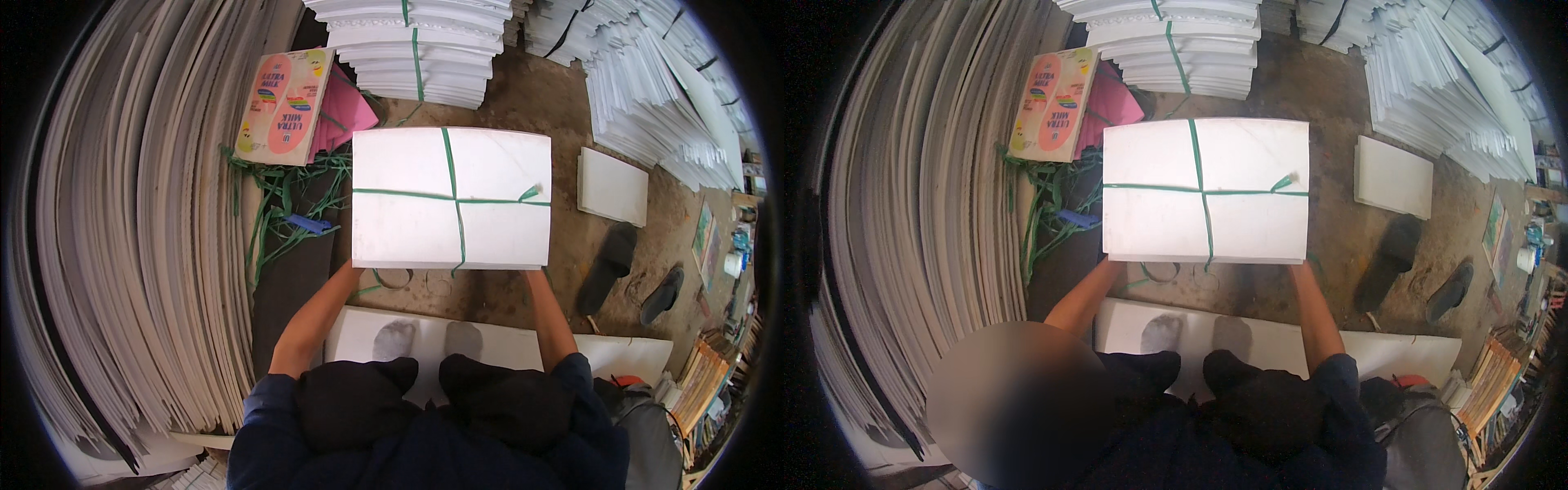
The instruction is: The person gathers loose white paper sheets from a pile and stacks them into a neat bundle. They then use a green plastic strap to tie the stack together, wrapping it around the bundle and securing it with a knot. The finished bundle is placed on the floor next to other completed stacks.
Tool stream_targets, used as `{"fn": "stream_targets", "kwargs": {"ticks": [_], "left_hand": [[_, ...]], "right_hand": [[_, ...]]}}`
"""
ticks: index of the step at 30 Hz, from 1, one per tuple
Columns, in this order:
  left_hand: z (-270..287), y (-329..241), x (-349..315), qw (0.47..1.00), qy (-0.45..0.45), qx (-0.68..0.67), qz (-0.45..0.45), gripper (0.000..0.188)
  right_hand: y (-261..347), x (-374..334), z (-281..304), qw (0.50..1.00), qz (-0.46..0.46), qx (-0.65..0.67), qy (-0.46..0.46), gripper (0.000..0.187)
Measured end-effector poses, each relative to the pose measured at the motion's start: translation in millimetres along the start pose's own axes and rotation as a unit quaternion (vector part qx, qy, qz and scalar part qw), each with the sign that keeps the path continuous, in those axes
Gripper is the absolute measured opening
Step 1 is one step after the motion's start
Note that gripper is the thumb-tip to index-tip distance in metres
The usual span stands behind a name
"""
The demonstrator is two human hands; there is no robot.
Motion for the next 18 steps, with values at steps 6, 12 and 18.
{"fn": "stream_targets", "kwargs": {"ticks": [6, 12, 18], "left_hand": [[-2, 4, 1, 0.99, 0.018, -0.106, 0.091, 0.017], [2, 8, -28, 0.935, 0.057, -0.267, 0.226, 0.021], [2, -28, -36, 0.918, 0.213, -0.273, 0.196, 0.034]], "right_hand": [[3, -10, -6, 0.997, -0.01, 0.071, -0.023, 0.036], [16, -37, -10, 0.991, -0.013, 0.129, -0.043, 0.036], [80, -64, -29, 0.984, -0.022, -0.174, 0.009, 0.038]]}}
Point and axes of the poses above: each hand's wrist, its own x-axis towards the middle knuckle, its own z-axis out of the back of the hand, y = z × x, the point moved 9 cm from there along x, towards the middle knuckle, and after that the axes turned 12 degrees about z, right-handed, at the moved point
